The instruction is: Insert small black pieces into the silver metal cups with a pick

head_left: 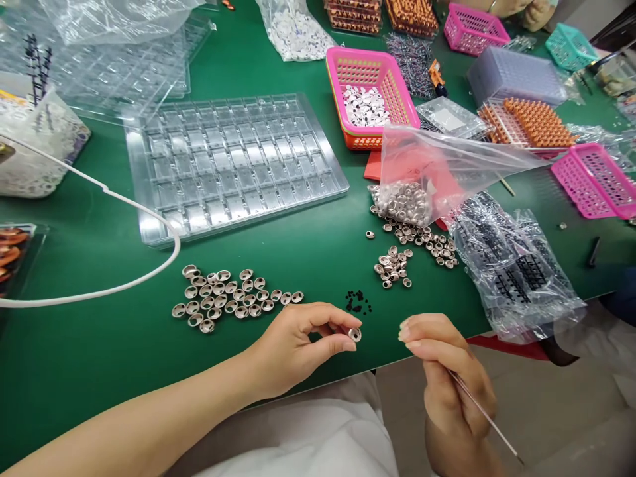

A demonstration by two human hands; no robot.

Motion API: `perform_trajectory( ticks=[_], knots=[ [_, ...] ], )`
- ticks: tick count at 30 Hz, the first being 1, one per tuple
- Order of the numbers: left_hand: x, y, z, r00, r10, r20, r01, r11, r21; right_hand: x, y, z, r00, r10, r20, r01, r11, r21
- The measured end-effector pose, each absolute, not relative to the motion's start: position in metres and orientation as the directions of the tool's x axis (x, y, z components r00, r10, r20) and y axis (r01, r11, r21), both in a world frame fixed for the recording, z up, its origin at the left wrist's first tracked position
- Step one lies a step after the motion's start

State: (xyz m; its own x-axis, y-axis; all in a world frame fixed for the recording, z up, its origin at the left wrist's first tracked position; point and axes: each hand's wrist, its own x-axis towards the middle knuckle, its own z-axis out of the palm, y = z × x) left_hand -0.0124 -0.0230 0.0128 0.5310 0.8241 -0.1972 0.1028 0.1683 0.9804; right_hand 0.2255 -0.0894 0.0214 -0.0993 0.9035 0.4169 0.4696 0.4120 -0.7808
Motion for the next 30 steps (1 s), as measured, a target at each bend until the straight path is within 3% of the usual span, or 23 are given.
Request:
perform_trajectory(
  ticks=[8,13,20,30],
  knots=[
    [-0.011,-0.022,0.013,0.544,0.837,-0.061,0.019,0.061,0.998,0.215,-0.078,0.009,-0.409,0.734,0.542,0.515,0.676,-0.527],
    [-0.012,-0.024,0.011,0.590,0.808,-0.009,0.016,0.000,1.000,0.221,-0.079,0.000,-0.518,0.654,0.552,0.510,0.754,-0.414],
    [-0.012,-0.027,0.008,0.623,0.775,0.100,-0.018,-0.113,0.993,0.224,-0.080,0.000,-0.592,0.591,0.548,0.474,0.805,-0.355],
    [-0.012,-0.028,0.008,0.634,0.760,0.143,0.001,-0.186,0.983,0.219,-0.074,0.012,-0.658,0.547,0.517,0.438,0.837,-0.328]
  ],
)
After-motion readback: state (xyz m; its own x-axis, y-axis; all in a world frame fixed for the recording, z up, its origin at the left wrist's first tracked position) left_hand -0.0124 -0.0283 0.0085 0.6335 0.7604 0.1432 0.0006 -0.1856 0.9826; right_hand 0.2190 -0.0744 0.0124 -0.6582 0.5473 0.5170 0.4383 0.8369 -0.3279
